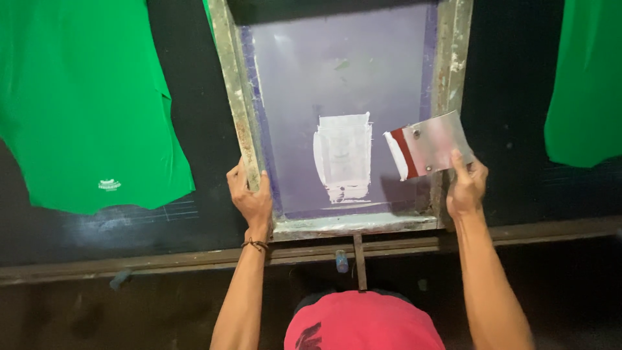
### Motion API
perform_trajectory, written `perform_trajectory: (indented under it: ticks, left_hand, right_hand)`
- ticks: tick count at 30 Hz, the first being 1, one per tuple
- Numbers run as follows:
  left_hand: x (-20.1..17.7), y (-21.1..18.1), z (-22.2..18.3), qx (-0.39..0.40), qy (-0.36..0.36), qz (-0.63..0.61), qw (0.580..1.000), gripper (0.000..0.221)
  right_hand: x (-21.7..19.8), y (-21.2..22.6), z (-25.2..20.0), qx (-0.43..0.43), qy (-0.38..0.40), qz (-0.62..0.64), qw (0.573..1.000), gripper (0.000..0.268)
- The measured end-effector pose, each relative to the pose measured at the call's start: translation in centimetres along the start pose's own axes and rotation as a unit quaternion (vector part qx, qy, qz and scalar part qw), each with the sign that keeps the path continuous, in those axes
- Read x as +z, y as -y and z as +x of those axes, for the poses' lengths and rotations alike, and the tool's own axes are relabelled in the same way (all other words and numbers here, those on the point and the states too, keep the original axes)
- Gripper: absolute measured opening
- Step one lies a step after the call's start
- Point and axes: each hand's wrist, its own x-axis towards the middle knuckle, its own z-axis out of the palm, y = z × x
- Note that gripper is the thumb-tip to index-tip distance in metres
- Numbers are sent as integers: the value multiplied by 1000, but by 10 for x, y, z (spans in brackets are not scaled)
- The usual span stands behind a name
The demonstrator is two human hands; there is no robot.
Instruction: Using a squeegee to apply white ink to green t-shirts through a screen printing frame.
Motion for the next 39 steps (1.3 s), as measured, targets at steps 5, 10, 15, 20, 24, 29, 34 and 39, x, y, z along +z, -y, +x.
perform_trajectory:
  ticks: [5,10,15,20,24,29,34,39]
  left_hand:
    - [1,6,-1,8,1,-1,1000,60]
    - [2,10,-1,6,7,-13,1000,61]
    - [-2,10,2,14,15,-25,999,61]
    - [-4,9,1,34,21,0,999,61]
    - [-7,4,4,37,22,18,999,60]
    - [-6,3,3,36,27,9,999,60]
    - [-5,9,1,36,26,1,999,60]
    - [1,18,-1,38,16,-20,999,57]
  right_hand:
    - [7,13,-3,-10,-2,-10,1000,5]
    - [12,23,-5,-16,2,-15,1000,8]
    - [33,62,-17,-20,10,-16,1000,10]
    - [-4,2,1,-22,43,-34,998,21]
    - [-16,-11,8,-31,73,-58,995,34]
    - [2,31,-2,1,60,-34,998,26]
    - [4,38,-2,43,29,13,999,9]
    - [17,69,-4,51,35,31,998,19]
